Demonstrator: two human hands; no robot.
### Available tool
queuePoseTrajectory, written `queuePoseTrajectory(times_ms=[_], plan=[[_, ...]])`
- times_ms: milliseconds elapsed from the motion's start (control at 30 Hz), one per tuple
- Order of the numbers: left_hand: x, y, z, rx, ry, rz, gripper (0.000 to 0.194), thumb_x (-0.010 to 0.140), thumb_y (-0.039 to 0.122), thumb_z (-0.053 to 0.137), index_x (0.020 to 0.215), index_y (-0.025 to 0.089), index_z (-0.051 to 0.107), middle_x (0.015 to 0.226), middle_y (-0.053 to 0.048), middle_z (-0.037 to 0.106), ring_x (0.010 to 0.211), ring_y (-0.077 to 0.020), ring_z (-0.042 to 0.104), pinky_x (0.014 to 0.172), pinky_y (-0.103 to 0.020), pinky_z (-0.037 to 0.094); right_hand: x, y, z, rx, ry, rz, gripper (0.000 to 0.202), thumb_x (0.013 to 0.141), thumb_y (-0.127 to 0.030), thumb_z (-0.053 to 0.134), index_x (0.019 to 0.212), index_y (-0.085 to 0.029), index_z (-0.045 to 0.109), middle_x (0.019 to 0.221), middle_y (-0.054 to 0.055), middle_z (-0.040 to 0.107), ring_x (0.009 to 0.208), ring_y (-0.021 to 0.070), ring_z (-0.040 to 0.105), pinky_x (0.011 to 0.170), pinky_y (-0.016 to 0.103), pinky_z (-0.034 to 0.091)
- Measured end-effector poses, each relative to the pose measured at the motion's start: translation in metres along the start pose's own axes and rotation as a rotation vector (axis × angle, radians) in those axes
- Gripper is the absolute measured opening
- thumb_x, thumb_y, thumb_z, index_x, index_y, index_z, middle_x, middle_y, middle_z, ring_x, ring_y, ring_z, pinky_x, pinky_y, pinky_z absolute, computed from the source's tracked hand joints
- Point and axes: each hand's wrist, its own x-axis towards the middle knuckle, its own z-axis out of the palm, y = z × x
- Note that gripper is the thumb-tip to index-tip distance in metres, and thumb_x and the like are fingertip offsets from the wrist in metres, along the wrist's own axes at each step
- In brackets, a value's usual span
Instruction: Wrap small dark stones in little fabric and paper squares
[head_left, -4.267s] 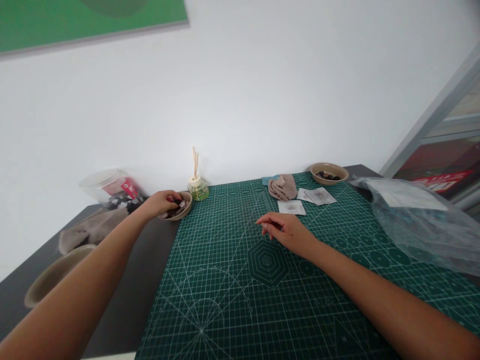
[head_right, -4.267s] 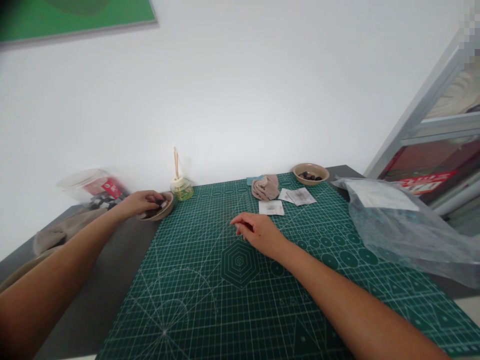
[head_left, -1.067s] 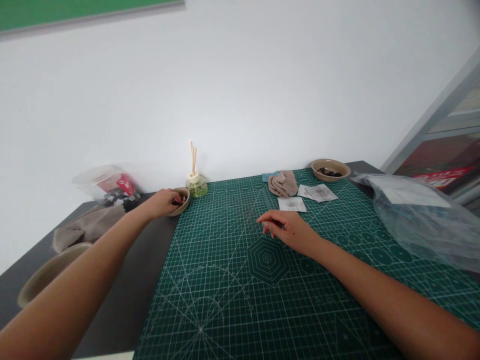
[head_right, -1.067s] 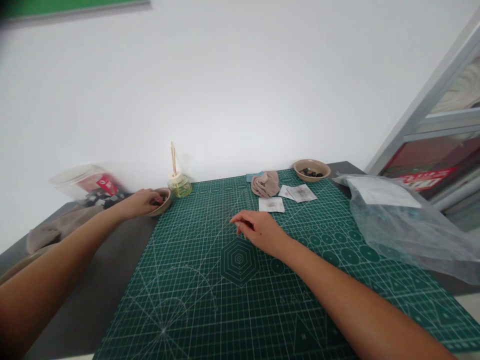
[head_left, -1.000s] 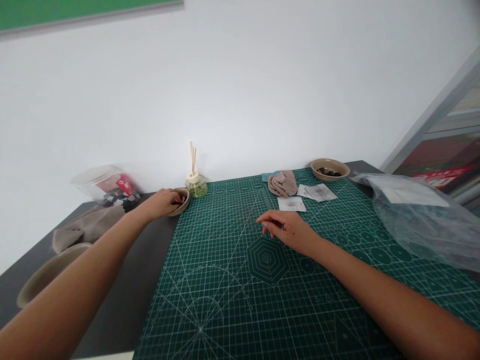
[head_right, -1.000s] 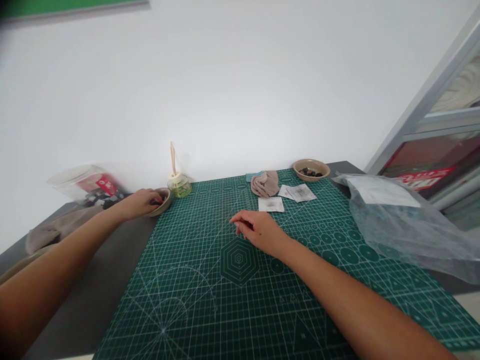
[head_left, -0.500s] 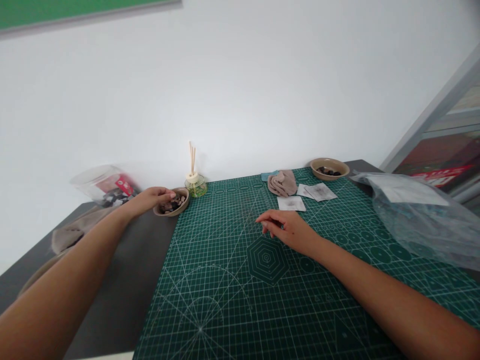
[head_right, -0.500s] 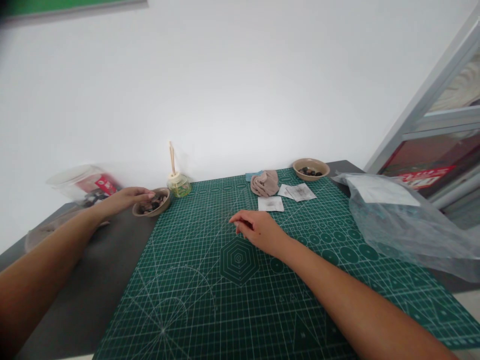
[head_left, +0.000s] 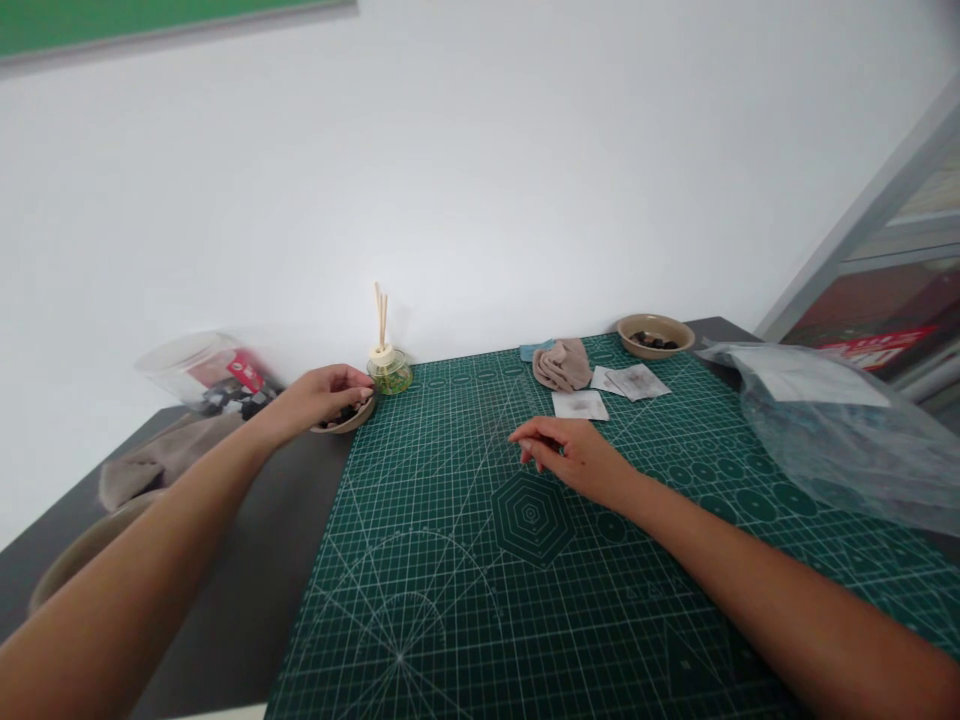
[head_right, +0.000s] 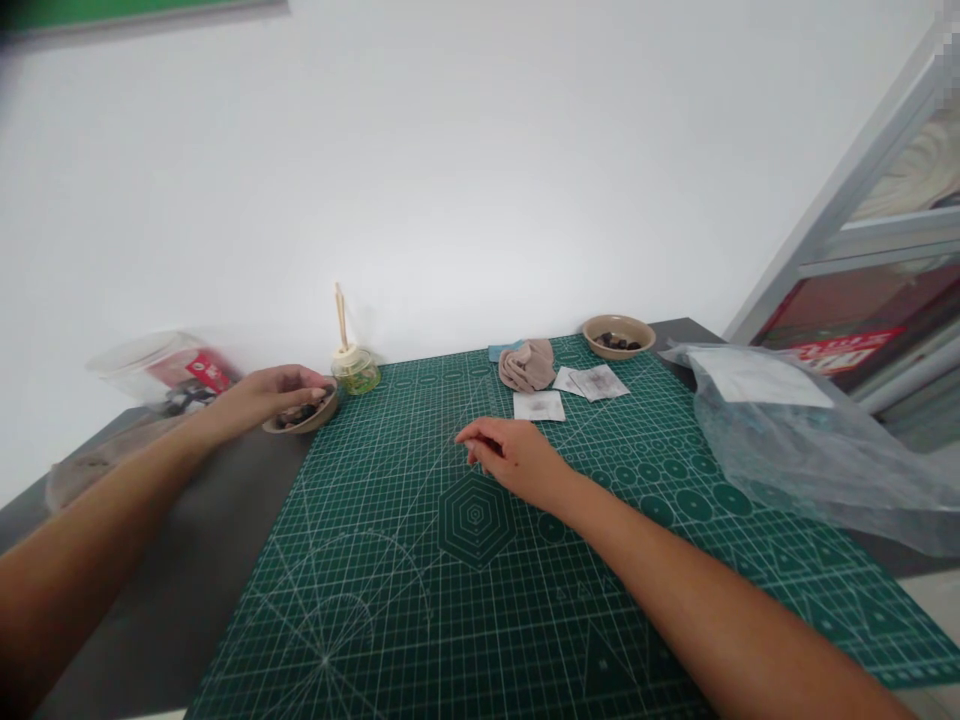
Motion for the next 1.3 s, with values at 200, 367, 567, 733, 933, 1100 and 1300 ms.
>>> queuePoseTrajectory(times_ms=[200,367,567,733,933,1100,1300], plan=[[-0.029,0.046,0.078,0.154,-0.247,0.52,0.011,0.08,0.024,0.061,0.09,0.019,0.062,0.089,-0.002,0.065,0.084,-0.0187,0.06,0.076,-0.032,0.046,0.003,-0.005,0.001,0.343,-0.001,0.209,0.019,0.086,-0.028,0.051,0.096,-0.016,0.06,0.081,0.006,0.068,0.061,0.013,0.062,0.051,0.024,0.047],[-0.043,0.069,0.135,0.19,-0.158,0.752,0.012,0.082,0.011,0.059,0.091,0.018,0.059,0.091,-0.003,0.062,0.091,-0.02,0.058,0.079,-0.033,0.046,0.007,-0.004,-0.001,0.749,0.092,0.325,0.024,0.083,-0.036,0.058,0.094,-0.016,0.061,0.079,0.004,0.069,0.066,0.0137,0.066,0.056,0.023,0.05],[-0.027,0.09,0.167,0.137,-0.003,0.769,0.02,0.083,0.01,0.06,0.099,0.021,0.059,0.095,-0.002,0.063,0.093,-0.0197,0.059,0.082,-0.034,0.047,0.011,0.003,-0.019,0.981,0.311,0.34,0.019,0.073,-0.029,0.07,0.086,-0.017,0.066,0.071,0.0,0.067,0.059,0.0082,0.06,0.051,0.017,0.046],[-0.006,0.105,0.191,0.159,0.022,0.78,0.024,0.083,0.011,0.061,0.106,0.019,0.059,0.101,-0.005,0.064,0.098,-0.0218,0.057,0.086,-0.037,0.046,0.017,0.02,-0.048,0.961,0.558,0.312,0.015,0.074,-0.03,0.07,0.079,-0.017,0.065,0.075,0.002,0.07,0.059,0.0087,0.061,0.049,0.017,0.047],[0.01,0.107,0.225,0.217,-0.065,0.781,0.02,0.08,0.006,0.059,0.096,0.017,0.065,0.099,-0.007,0.067,0.099,-0.024,0.059,0.09,-0.039,0.045,0.019,0.038,-0.089,1.051,0.969,0.221,0.006,0.076,-0.012,0.065,0.073,-0.015,0.061,0.069,0.0,0.068,0.056,0.0051,0.059,0.049,0.012,0.048],[0.018,0.12,0.255,0.294,-0.123,0.812,0.022,0.082,0.006,0.056,0.1,0.015,0.065,0.102,-0.008,0.066,0.101,-0.0226,0.059,0.093,-0.035,0.043,0.017,0.047,-0.108,1.058,1.226,0.17,0.008,0.076,-0.007,0.06,0.076,-0.016,0.06,0.069,-0.002,0.067,0.057,0.0047,0.06,0.049,0.011,0.049],[0.031,0.148,0.291,0.412,-0.084,0.795,0.018,0.087,0.02,0.058,0.101,0.011,0.064,0.104,-0.014,0.063,0.109,-0.0302,0.052,0.096,-0.046,0.039,0.017,0.053,-0.109,0.992,1.286,0.129,0.009,0.075,-0.011,0.059,0.08,-0.018,0.06,0.074,-0.003,0.067,0.059,0.0046,0.061,0.051,0.012,0.048]])
